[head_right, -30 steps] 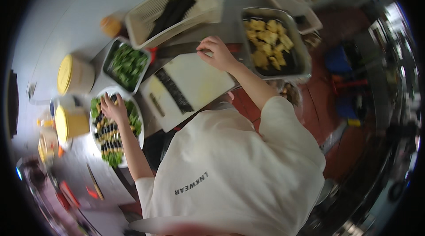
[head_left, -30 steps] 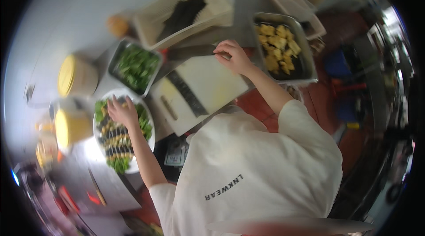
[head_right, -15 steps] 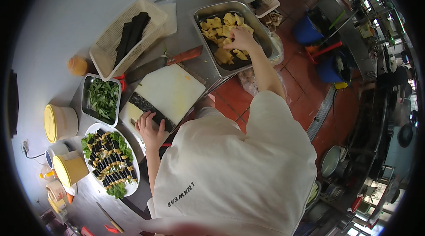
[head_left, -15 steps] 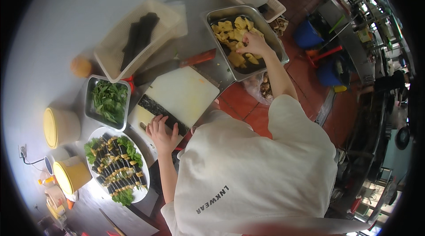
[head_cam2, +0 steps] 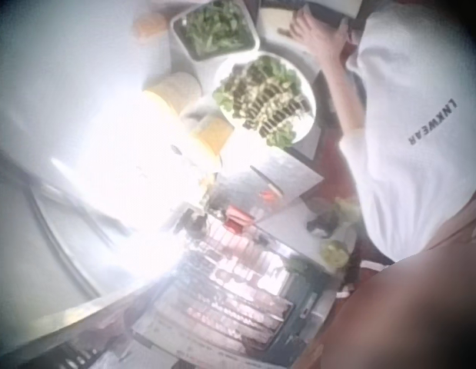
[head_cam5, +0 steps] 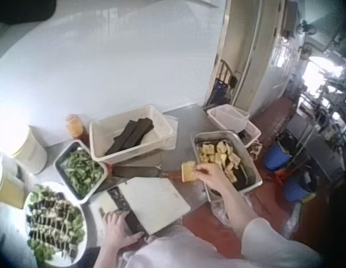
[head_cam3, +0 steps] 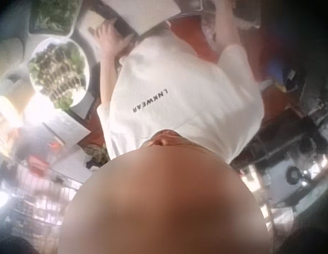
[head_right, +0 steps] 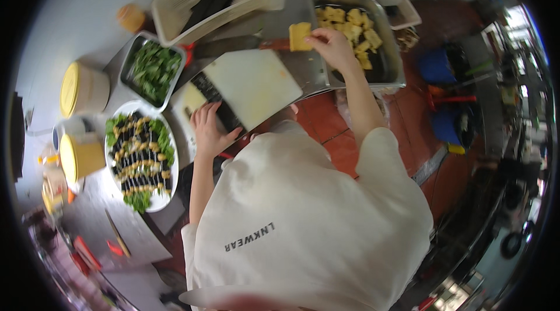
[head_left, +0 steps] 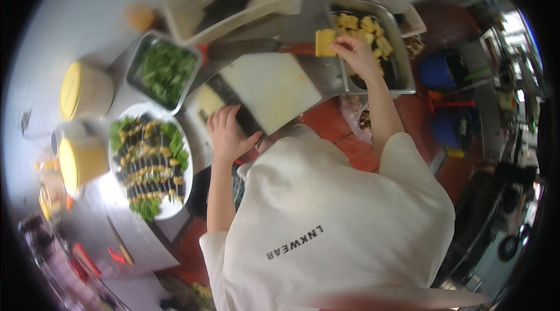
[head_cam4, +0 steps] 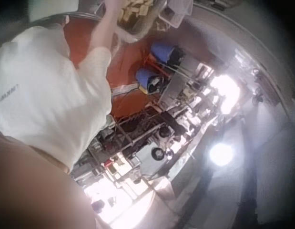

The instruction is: The person assembles small sushi rolls by placing a sheet of seaweed on a cutting board, adding a strip of egg omelet and a green vegetable, then rolling it tightly. The finished rolls are placed on a plate with lettuce.

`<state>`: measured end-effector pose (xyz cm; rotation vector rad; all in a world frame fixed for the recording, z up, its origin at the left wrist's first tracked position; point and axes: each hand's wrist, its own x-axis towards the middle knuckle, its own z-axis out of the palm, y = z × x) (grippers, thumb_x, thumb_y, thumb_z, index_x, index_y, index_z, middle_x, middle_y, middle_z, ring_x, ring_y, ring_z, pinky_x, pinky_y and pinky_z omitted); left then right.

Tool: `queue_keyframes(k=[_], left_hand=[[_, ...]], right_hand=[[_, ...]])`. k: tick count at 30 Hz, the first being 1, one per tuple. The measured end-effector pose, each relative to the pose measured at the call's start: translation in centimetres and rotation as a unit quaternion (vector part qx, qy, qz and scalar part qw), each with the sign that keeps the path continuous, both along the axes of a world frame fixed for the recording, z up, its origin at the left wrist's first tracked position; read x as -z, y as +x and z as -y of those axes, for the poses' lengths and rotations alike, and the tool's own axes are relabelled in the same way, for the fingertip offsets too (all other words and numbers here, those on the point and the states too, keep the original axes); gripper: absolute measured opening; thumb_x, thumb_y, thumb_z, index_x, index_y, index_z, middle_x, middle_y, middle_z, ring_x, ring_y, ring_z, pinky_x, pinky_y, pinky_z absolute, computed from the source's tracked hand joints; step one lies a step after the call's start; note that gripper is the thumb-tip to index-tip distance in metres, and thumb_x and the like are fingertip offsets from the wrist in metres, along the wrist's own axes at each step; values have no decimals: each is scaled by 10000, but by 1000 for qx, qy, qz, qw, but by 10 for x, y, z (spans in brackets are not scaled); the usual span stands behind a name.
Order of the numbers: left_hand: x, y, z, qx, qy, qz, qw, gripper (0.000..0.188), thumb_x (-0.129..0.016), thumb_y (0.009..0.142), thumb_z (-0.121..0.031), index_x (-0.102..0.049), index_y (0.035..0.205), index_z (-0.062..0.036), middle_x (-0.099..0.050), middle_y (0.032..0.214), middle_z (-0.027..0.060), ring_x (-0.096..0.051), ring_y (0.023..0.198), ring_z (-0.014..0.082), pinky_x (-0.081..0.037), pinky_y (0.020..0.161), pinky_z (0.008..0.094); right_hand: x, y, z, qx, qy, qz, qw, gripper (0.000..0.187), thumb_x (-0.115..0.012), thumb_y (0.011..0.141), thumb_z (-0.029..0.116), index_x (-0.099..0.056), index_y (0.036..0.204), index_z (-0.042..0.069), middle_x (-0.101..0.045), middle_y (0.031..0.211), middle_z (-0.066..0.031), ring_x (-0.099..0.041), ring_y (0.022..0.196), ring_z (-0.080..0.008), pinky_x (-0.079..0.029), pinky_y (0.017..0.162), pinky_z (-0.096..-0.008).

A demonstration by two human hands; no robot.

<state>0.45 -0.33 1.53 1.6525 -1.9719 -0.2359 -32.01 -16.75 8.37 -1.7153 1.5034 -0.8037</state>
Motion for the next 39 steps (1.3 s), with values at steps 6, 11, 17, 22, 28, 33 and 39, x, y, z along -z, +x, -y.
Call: queue_keyframes(k=[6,11,17,22,28,33,39], left_hand=[[6,6,-6,-17,5,-59,998,1259,-851,465,-538,-257,1437,0,-579,1142,98,-483,1174,317,-251,1067,496],[11,6,-2,-15,7,-37,999,1288,-830,437,-603,-283,1428,10,-565,1163,109,-481,1170,327,-250,1062,501],[7,10,-6,-19,-36,-105,994,1056,-815,576,-509,-365,1370,23,-513,1225,188,-468,1163,362,-333,1016,467],[14,8,-8,-60,-78,-151,984,818,-793,650,-348,-445,1301,5,-503,1250,192,-479,1139,370,-381,975,453],[17,9,-7,-68,-71,-155,983,686,-780,668,-325,-511,1220,-18,-525,1196,172,-497,1099,359,-402,951,441],[16,11,-11,-85,-63,-177,979,629,-766,691,-297,-523,1196,-11,-530,1172,173,-499,1088,363,-415,939,429],[18,9,-10,-114,-60,-221,967,498,-731,752,-204,-538,1163,1,-541,1146,174,-518,1072,345,-441,908,395]], right_hand=[[65,134,-50,-317,176,8,932,179,-686,838,181,-666,870,6,-664,760,-39,-589,682,-89,-474,625,-265],[68,169,-71,-314,133,-157,927,215,-742,746,198,-634,778,16,-621,649,-60,-576,618,-121,-462,596,-289],[41,216,-23,-409,26,-27,912,169,-702,733,191,-666,761,28,-660,726,-128,-649,674,-236,-501,631,-338],[45,321,36,-364,-130,-95,917,181,-688,766,205,-711,865,56,-672,928,-141,-662,842,-268,-516,745,-366],[62,378,49,-335,-137,-299,883,268,-715,741,250,-705,893,29,-670,1016,-161,-654,936,-316,-519,820,-406],[63,377,56,-388,-96,-176,900,191,-665,750,173,-688,865,23,-686,885,-156,-665,858,-299,-520,769,-411],[53,363,72,-432,76,52,897,79,-649,821,92,-637,822,14,-662,748,-41,-613,639,-103,-472,605,-267]])
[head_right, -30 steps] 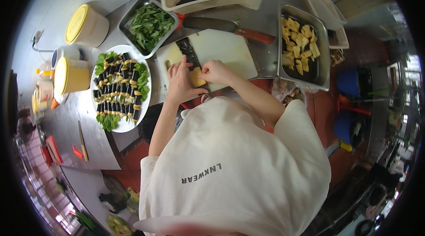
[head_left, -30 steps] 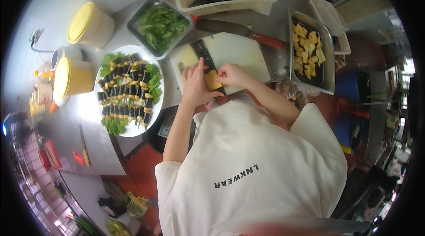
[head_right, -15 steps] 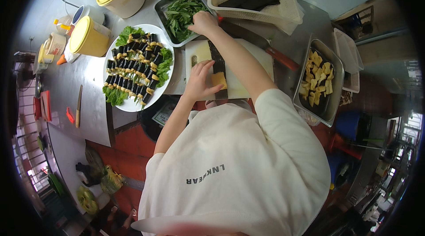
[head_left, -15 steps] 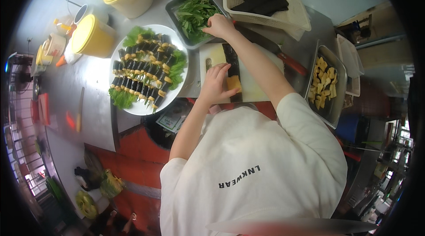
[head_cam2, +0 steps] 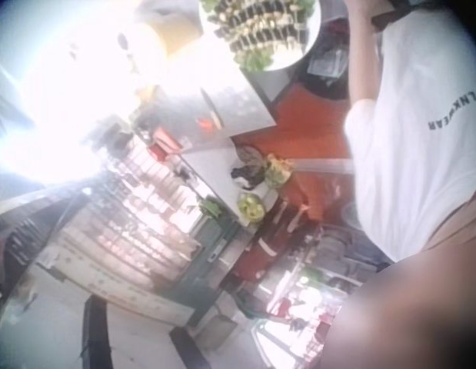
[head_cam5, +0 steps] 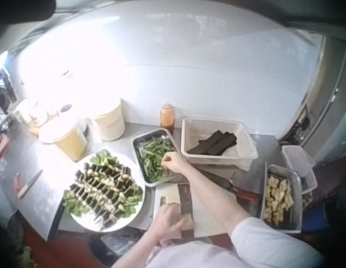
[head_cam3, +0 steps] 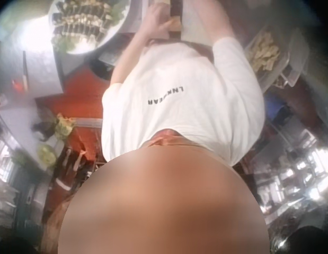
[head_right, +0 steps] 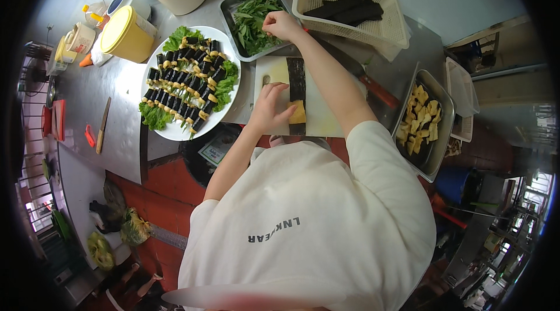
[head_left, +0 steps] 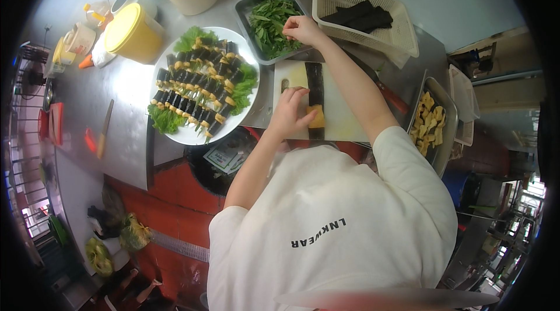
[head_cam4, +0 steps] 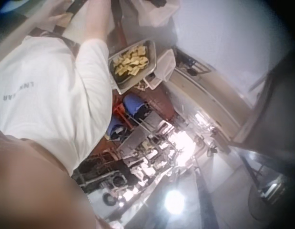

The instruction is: The person assembles small sushi rolls by placing a sheet of seaweed on a cutting board, adding a strip of egg omelet and a green vegetable, then rolling it tightly. The finished rolls are placed on a plate with lettuce.

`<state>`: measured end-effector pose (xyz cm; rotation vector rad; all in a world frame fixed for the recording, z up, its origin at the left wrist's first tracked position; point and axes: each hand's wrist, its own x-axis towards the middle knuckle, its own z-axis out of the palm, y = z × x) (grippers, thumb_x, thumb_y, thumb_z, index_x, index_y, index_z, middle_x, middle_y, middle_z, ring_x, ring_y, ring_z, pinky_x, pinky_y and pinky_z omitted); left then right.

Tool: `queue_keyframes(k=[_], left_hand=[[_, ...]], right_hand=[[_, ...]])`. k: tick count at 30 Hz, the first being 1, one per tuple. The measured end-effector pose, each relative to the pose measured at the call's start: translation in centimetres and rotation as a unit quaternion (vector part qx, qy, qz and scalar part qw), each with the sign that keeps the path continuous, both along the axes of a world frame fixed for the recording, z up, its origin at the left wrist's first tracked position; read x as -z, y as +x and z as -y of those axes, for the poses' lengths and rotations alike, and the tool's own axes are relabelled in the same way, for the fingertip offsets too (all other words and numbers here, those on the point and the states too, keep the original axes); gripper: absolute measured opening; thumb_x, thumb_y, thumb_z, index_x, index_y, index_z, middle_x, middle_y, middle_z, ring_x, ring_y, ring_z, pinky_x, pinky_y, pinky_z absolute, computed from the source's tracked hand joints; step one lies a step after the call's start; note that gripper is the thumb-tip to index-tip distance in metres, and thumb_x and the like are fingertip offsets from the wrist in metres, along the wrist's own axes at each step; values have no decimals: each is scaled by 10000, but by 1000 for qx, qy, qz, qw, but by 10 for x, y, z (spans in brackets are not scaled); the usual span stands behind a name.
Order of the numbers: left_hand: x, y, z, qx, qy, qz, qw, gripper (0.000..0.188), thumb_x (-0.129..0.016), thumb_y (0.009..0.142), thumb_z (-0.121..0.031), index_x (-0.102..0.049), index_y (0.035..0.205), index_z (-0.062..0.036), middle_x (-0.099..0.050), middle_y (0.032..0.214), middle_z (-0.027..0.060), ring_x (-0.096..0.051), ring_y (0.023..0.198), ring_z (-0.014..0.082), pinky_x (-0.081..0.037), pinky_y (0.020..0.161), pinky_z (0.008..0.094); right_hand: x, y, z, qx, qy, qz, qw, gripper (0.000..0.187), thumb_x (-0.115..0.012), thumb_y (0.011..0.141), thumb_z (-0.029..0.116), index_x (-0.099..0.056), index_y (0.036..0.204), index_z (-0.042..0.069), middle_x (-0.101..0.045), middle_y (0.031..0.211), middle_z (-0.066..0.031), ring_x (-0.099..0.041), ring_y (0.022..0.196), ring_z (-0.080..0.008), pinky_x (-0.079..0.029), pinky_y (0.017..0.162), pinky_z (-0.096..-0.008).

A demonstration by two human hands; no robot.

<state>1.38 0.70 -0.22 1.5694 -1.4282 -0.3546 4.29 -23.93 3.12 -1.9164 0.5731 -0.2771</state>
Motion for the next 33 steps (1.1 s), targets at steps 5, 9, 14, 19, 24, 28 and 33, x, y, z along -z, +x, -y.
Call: queue_keyframes(k=[5,9,14,19,24,28,33], left_hand=[[1,0,2,-39,0,-65,997,372,-685,806,-132,-555,1119,22,-582,1048,168,-578,978,330,-466,851,368],[8,4,2,-121,-38,-139,982,285,-629,862,-89,-553,1109,31,-593,959,130,-611,854,251,-484,787,325],[4,1,-12,-168,-115,-121,971,297,-630,819,-1,-553,1106,20,-574,929,124,-594,809,218,-481,765,325],[-2,-7,-10,29,-115,63,991,200,-701,706,11,-658,898,-24,-626,862,69,-599,804,249,-486,721,354],[14,-9,-12,45,-71,101,991,139,-728,667,8,-696,796,-34,-642,868,49,-596,784,248,-491,708,346],[10,-5,-11,74,-58,118,989,147,-719,669,14,-695,808,-28,-629,857,58,-589,785,252,-489,713,349],[3,0,-13,131,-21,133,982,219,-744,681,-87,-691,878,-8,-610,933,86,-575,850,266,-471,770,368]], right_hand=[[-14,-8,-8,-13,62,32,997,101,-641,852,106,-606,883,16,-648,788,-23,-601,669,-95,-472,613,-244],[-23,-36,-26,-101,104,72,987,82,-632,862,93,-589,884,28,-636,794,-10,-575,701,-69,-471,633,-220],[-28,-121,-68,-269,-51,-81,958,90,-645,804,74,-620,858,6,-653,751,-78,-606,686,-160,-488,663,-305],[8,-164,-107,-213,-134,-82,964,101,-642,801,68,-615,878,10,-608,822,-107,-595,763,-214,-476,689,-307],[18,-184,-129,-58,-108,-5,993,138,-672,777,69,-616,896,28,-562,862,-92,-572,790,-226,-472,700,-320],[8,-214,-140,-48,-73,12,996,202,-710,730,84,-637,916,53,-556,858,-69,-565,778,-249,-482,730,-338],[24,-239,-159,-103,-266,72,956,189,-723,712,84,-666,892,75,-561,848,-42,-554,792,-230,-466,748,-342]])
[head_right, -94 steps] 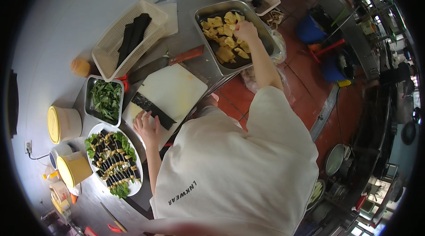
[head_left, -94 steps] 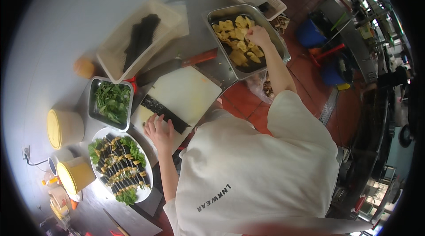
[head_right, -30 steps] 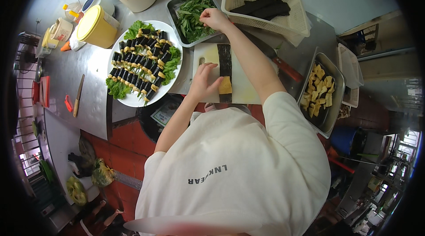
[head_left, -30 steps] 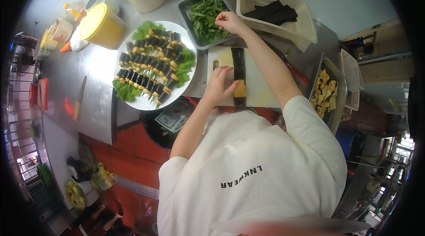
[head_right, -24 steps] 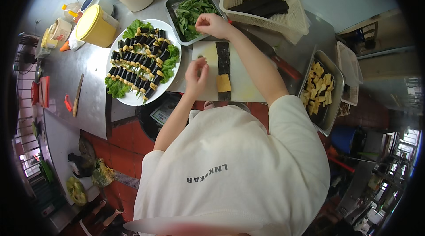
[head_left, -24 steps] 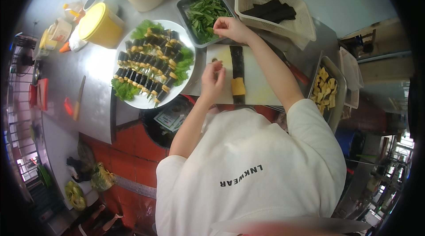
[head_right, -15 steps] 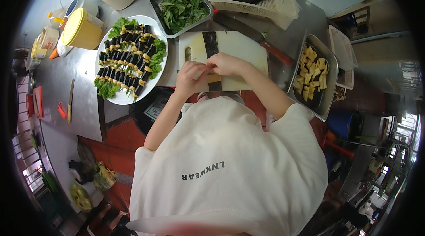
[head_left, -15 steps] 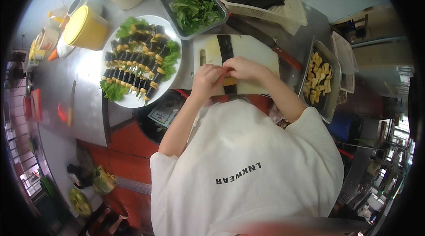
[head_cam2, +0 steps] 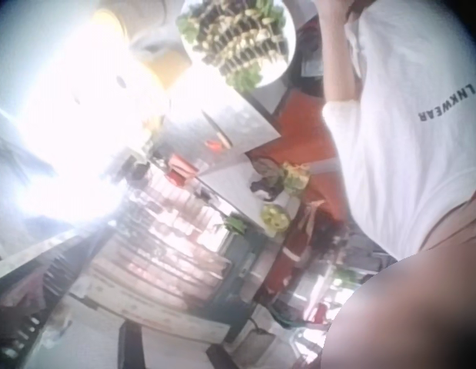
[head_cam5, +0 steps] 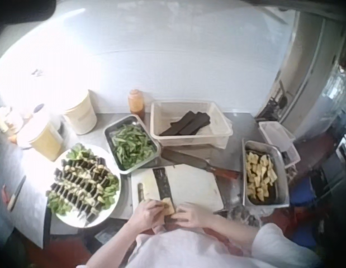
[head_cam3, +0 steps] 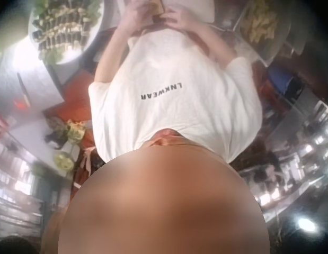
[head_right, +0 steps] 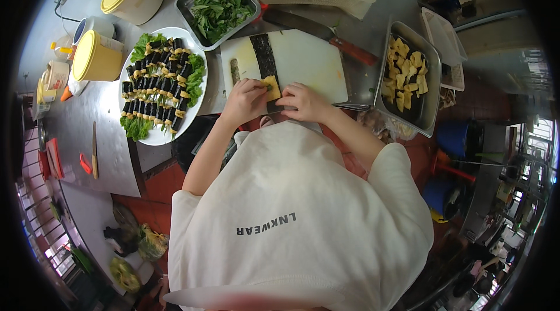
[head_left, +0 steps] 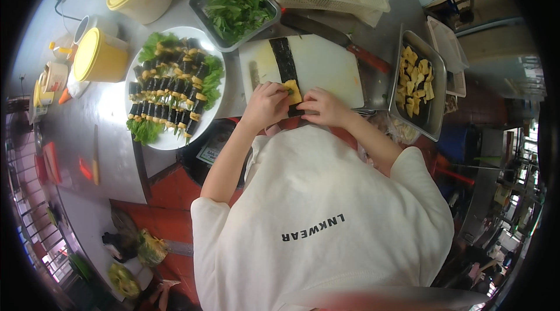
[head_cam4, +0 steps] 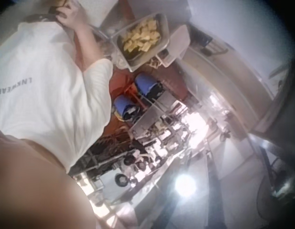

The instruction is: The person assembles small sushi rolls by placing a sheet of seaweed on a cutting board, adding a strip of egg omelet and a green vegetable, then rolling it tightly. The finished rolls are placed on a plate with lettuce.

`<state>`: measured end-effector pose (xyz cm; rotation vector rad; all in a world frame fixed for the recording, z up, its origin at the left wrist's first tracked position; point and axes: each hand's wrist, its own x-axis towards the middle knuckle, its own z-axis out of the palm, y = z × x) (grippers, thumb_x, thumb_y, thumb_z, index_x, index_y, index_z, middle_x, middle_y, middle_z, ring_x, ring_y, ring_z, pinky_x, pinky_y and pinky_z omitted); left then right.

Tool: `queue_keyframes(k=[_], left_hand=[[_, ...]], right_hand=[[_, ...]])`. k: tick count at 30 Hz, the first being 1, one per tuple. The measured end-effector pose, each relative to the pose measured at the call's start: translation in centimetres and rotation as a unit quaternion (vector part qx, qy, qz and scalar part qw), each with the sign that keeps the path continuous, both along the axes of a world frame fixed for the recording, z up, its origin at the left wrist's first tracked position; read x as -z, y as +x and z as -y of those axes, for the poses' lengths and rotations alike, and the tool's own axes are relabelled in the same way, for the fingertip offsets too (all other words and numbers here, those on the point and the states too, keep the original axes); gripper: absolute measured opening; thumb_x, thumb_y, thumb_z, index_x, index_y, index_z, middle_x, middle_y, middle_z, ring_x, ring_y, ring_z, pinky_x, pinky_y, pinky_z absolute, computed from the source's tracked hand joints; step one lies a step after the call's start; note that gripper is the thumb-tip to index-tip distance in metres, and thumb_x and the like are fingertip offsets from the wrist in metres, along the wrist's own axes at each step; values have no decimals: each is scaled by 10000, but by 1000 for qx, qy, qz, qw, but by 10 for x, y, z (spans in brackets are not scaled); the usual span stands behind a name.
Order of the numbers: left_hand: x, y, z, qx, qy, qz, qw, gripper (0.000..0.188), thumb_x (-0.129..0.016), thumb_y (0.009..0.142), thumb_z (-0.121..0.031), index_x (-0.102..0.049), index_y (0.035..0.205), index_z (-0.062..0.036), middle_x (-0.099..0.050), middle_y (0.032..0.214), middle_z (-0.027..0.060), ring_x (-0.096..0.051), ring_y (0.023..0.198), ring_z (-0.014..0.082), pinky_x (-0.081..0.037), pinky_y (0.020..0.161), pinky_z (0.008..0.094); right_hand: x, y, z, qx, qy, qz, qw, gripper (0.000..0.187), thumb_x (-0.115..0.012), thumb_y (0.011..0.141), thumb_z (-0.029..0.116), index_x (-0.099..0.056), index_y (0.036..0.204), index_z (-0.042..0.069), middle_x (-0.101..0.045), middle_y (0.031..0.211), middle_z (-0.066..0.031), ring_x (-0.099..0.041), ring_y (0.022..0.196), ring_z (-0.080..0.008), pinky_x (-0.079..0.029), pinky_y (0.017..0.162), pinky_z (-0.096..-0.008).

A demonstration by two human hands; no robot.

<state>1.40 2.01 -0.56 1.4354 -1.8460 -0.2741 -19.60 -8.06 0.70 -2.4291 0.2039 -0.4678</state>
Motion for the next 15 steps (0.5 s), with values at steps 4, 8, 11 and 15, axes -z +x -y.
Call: queue_keyframes(k=[4,8,11,15], left_hand=[[-19,1,-8,23,24,7,999,454,-792,660,-292,-673,969,18,-585,1020,107,-554,915,287,-455,808,386],[-15,-1,-11,10,15,17,1000,534,-802,653,-369,-667,992,21,-576,1038,106,-547,930,294,-452,812,388],[-11,-5,-11,-11,14,12,1000,434,-783,694,-308,-675,978,4,-577,1016,97,-552,914,288,-453,798,384],[-1,-10,-7,-51,2,-12,999,238,-739,741,-165,-693,925,-21,-587,953,80,-564,875,275,-452,766,377]], right_hand=[[13,-2,-7,28,-15,16,999,150,-715,724,78,-666,867,73,-565,855,-40,-549,821,-235,-457,764,-357],[10,5,-14,84,112,12,990,78,-678,773,52,-640,841,53,-564,852,-56,-547,831,-252,-448,774,-365],[2,20,-10,126,91,105,982,59,-638,816,40,-614,870,37,-566,843,-82,-550,808,-265,-451,759,-357],[7,29,-4,143,144,58,977,94,-612,839,42,-596,930,28,-569,864,-104,-552,799,-274,-459,747,-345]])
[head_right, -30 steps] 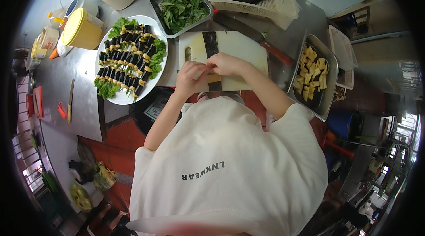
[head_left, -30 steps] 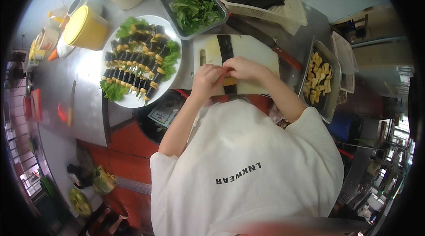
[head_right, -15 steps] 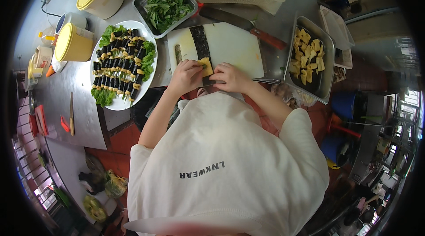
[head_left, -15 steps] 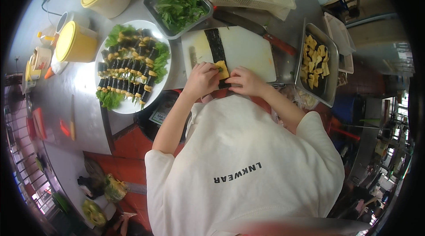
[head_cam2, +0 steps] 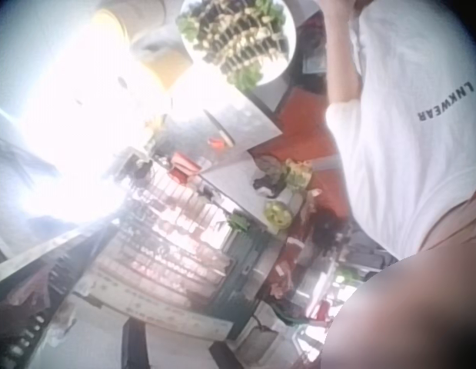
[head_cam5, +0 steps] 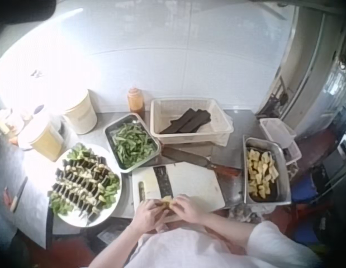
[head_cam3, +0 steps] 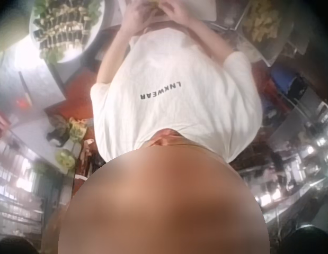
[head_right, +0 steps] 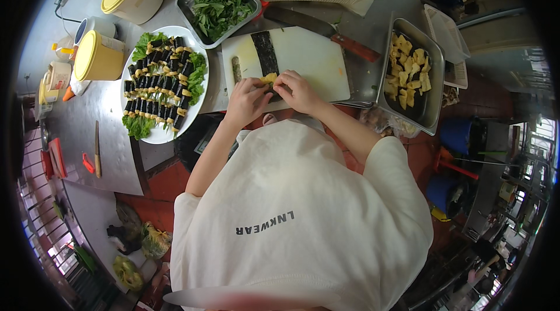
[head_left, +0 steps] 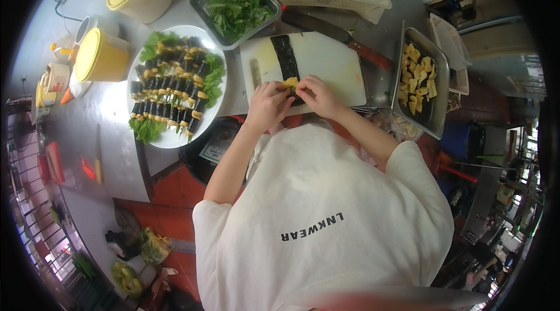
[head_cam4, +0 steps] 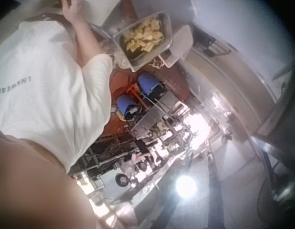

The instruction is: The person assembles small sushi rolls by placing a sheet of seaweed on a cutting board, adding a strip of egg omelet and a green vegetable, then rolling it tightly. The finished rolls are placed on a plate with lettuce.

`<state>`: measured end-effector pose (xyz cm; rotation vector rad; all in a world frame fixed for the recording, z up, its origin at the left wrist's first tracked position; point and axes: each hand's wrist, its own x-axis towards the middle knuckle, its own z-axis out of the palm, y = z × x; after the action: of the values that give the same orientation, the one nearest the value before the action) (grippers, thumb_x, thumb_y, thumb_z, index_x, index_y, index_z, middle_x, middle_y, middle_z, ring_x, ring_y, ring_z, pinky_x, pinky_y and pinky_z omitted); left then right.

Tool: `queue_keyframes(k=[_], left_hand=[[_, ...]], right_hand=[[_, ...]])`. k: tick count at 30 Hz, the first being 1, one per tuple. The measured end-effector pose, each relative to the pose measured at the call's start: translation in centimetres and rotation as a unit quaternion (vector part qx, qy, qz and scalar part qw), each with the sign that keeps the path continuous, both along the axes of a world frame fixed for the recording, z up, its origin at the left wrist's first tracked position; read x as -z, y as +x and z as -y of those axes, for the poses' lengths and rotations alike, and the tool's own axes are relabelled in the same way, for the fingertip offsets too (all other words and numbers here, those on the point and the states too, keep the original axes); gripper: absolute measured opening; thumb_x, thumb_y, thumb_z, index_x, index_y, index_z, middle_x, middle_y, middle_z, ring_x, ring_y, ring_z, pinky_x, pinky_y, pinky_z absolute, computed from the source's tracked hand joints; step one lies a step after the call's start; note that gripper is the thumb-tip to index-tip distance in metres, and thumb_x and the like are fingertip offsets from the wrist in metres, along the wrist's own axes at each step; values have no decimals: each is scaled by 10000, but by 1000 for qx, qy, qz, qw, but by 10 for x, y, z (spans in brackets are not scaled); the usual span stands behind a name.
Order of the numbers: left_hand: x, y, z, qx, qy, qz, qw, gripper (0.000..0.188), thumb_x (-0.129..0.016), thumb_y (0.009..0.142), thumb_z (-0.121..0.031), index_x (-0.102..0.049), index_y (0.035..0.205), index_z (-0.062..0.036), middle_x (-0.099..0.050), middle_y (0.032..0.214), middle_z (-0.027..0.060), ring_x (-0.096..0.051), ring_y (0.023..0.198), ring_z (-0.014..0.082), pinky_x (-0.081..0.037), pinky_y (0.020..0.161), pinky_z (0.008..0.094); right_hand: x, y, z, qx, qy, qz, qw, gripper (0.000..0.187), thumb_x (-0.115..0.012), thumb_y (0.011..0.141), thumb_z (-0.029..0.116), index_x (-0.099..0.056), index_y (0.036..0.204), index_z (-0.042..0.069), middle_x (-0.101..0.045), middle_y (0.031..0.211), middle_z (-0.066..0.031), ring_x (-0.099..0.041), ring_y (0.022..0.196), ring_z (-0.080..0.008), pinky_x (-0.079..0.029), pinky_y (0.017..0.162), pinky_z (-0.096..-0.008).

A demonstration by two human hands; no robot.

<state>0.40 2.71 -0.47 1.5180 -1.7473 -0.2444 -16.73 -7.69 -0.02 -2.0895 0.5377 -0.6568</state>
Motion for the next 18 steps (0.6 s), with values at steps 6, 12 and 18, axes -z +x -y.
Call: queue_keyframes(k=[6,12,18], left_hand=[[0,1,10,-10,39,-12,999,114,-706,743,-76,-692,837,-12,-619,833,79,-591,810,288,-468,726,381],[-5,6,28,-24,86,-32,996,129,-706,751,-64,-687,859,4,-649,779,126,-626,712,305,-506,638,360],[-11,2,20,-10,38,-59,998,160,-709,755,-76,-707,903,-17,-635,765,122,-616,705,276,-496,647,357]], right_hand=[[5,3,-3,15,6,13,1000,155,-641,827,55,-607,974,15,-569,915,-103,-566,842,-274,-477,739,-358],[6,-5,3,-17,-105,-24,994,207,-675,801,68,-634,995,12,-553,943,-101,-556,867,-262,-476,748,-356],[6,6,9,-1,-115,-58,992,164,-648,806,66,-630,957,8,-540,921,-103,-531,897,-280,-458,784,-369]])
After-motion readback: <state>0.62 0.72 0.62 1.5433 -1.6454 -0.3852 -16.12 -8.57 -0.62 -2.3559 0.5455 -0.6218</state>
